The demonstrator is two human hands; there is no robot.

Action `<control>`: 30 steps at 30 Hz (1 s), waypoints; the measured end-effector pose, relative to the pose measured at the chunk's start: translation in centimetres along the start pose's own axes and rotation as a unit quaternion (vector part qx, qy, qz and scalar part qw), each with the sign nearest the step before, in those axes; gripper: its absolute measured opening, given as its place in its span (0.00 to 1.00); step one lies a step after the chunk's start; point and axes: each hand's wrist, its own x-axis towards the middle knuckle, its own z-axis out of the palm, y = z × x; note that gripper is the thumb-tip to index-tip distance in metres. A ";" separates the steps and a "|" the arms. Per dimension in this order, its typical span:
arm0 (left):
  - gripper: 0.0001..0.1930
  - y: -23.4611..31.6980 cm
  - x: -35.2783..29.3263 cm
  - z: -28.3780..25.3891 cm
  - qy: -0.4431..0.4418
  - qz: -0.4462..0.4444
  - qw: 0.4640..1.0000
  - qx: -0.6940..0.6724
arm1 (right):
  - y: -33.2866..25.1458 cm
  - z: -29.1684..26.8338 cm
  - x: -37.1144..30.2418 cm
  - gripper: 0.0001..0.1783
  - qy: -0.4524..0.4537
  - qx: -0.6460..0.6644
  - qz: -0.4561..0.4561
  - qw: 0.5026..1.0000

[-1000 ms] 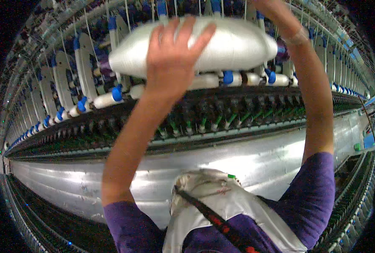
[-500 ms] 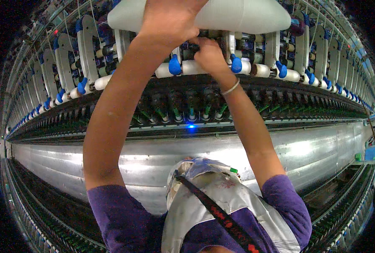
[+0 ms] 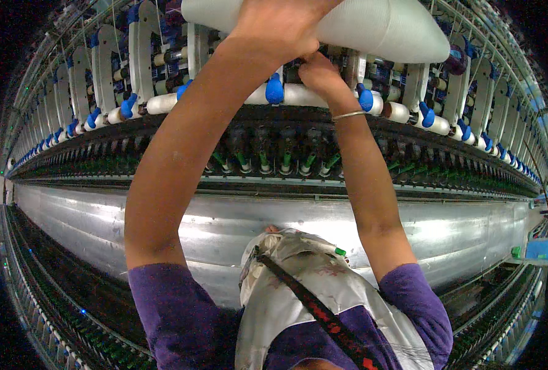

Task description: The person walks between rows of spinning machines, removes empty bobbins, and replaces them with full ones. They also thread yarn through guides and spindles to restart stopped positions.

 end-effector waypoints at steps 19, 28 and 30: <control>0.15 1.1 -2.2 1.1 0.002 -0.126 0.985 0.116 | 1.8 0.6 -1.1 0.20 -0.006 -0.128 -0.162 0.979; 0.21 5.2 -2.5 6.4 0.155 -0.069 0.985 0.020 | 4.8 5.5 -10.8 0.17 0.388 -0.011 -0.345 0.855; 0.22 4.9 -4.1 6.2 0.092 -0.021 0.995 -0.029 | 4.3 9.3 -12.9 0.16 0.343 0.068 -0.402 0.846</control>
